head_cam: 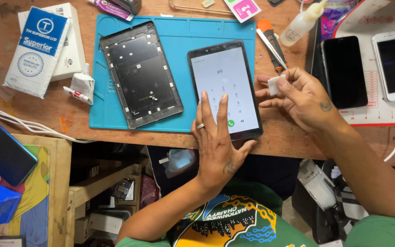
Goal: The person operates a tablet, entering a code on the dialer screen, then unlocks the device and navigates the home screen. The person also briefly handles a small card-like object before returning to the tablet.
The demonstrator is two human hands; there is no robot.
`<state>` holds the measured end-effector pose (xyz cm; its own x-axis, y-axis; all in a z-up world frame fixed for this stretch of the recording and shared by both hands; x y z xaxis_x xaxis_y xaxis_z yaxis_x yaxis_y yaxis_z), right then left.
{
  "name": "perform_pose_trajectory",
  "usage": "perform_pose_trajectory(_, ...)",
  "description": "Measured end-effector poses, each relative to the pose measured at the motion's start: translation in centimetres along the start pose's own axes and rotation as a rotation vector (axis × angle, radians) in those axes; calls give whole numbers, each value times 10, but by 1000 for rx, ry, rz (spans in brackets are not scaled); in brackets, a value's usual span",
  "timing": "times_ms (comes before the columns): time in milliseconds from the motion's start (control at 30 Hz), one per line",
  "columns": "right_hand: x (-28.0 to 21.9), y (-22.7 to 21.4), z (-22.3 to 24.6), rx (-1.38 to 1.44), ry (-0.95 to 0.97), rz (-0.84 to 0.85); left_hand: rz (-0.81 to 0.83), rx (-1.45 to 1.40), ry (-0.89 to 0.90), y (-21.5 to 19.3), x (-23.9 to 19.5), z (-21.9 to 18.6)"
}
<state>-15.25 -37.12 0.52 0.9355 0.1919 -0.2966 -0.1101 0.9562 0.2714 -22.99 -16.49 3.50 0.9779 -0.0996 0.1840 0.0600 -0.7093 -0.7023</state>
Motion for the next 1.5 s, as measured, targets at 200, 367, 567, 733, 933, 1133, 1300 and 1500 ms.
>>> perform_pose_trajectory(200, -3, 6, 15, 173, -59, 135, -43, 19, 9, -1, -4, 4)
perform_pose_trajectory(367, 0, 24, 32, 152, -121, 224, -94, -134, -20, -7, -10, 5)
perform_pose_trajectory(567, 25, 43, 42, -428, -199, 137, -102, -266, -81, -11, -13, 9)
perform_pose_trajectory(733, 49, 58, 49, -458, -158, 188, -94, -256, -98, -12, -12, 11)
perform_pose_trajectory(933, 64, 63, 47, -274, -92, 278, -84, -255, -56, -14, -11, 12)
perform_pose_trajectory(1133, 70, 57, 41, -196, -2, 258, -55, -247, -71, -13, -13, 14)
perform_pose_trajectory(1300, 71, 56, 39, -148, 42, 258, -63, -234, -58, -12, -13, 15)
perform_pose_trajectory(1500, 74, 55, 37, -120, 83, 243, -59, -260, -48, -13, -13, 15)
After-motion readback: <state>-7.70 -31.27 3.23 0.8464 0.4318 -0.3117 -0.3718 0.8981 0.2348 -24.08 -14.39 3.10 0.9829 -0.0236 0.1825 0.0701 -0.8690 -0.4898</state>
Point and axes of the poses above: each hand's wrist, its own x-axis towards the middle knuckle, its own y-axis out of the palm, z = x × y, the point moved 4 cm from there along x, towards the middle knuckle, and after that the axes turned 2 degrees about x, right-handed, at the moved point
